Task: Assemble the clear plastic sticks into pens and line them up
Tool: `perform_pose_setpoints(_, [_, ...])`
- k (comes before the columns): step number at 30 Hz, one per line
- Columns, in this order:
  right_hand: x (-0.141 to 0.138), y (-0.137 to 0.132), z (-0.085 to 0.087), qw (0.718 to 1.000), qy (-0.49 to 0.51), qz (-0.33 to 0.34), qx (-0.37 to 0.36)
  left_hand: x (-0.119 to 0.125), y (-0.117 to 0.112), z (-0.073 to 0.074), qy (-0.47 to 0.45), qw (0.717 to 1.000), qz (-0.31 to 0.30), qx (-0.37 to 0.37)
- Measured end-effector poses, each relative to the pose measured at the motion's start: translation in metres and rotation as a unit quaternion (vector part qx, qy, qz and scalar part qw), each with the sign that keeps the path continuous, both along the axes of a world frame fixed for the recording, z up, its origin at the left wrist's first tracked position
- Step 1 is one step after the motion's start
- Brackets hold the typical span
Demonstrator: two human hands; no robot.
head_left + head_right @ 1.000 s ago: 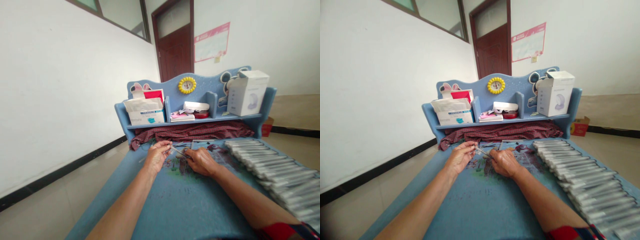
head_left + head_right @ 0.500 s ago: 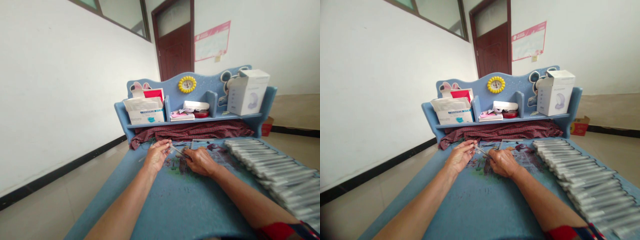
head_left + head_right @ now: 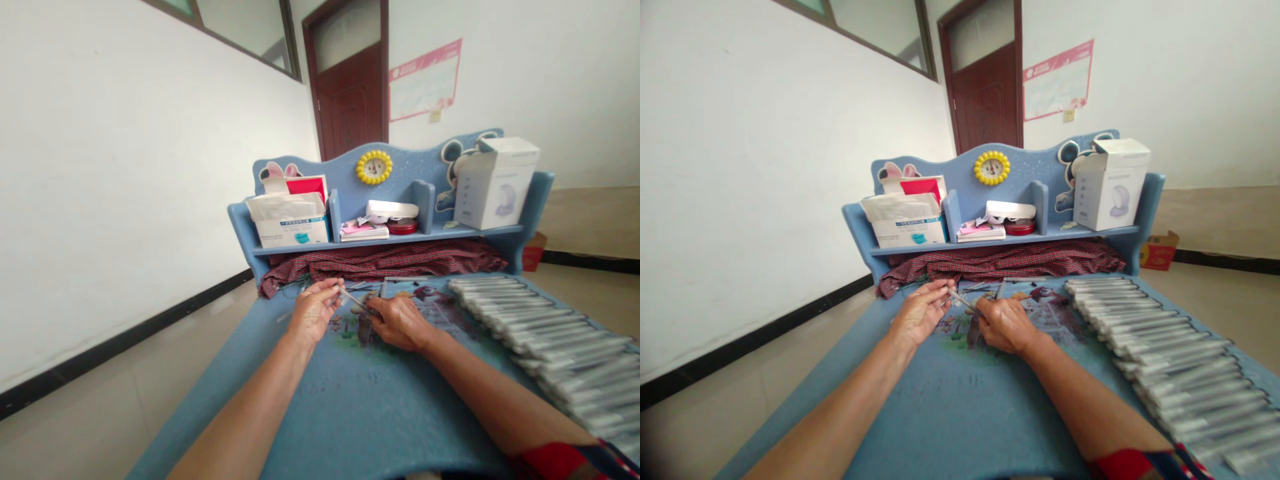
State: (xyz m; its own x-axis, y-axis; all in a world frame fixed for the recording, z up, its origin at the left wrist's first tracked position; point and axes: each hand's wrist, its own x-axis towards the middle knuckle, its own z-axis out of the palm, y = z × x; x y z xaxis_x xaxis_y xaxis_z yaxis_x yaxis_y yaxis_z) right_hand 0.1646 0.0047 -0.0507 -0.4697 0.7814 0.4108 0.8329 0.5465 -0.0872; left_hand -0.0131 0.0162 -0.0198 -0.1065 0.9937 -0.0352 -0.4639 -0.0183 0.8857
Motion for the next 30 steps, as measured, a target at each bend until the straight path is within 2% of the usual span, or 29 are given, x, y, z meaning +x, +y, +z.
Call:
perform_pose_setpoints(10, [-0.004,0.0,0.0,0.988,0.131,0.026,-0.073,-0.003,-0.001,0.002,0.028,0.999,0.002,0.031])
perform_pose_setpoints(15, [-0.003,-0.003,0.004,0.986,0.147,0.03,-0.078,-0.007,0.001,0.002,0.091,0.993,0.009,0.069])
perform_pose_setpoints(23, [-0.002,-0.003,0.006,0.979,0.177,0.052,-0.086,-0.016,0.005,0.005,0.217,0.969,0.011,0.12])
perform_pose_setpoints(27, [-0.002,-0.001,0.004,0.956,0.236,0.09,-0.151,-0.018,0.003,0.01,0.249,0.961,0.01,0.122])
perform_pose_setpoints(30, [-0.002,0.002,0.001,0.92,0.293,0.122,-0.232,-0.019,0.002,0.013,0.26,0.957,0.003,0.124])
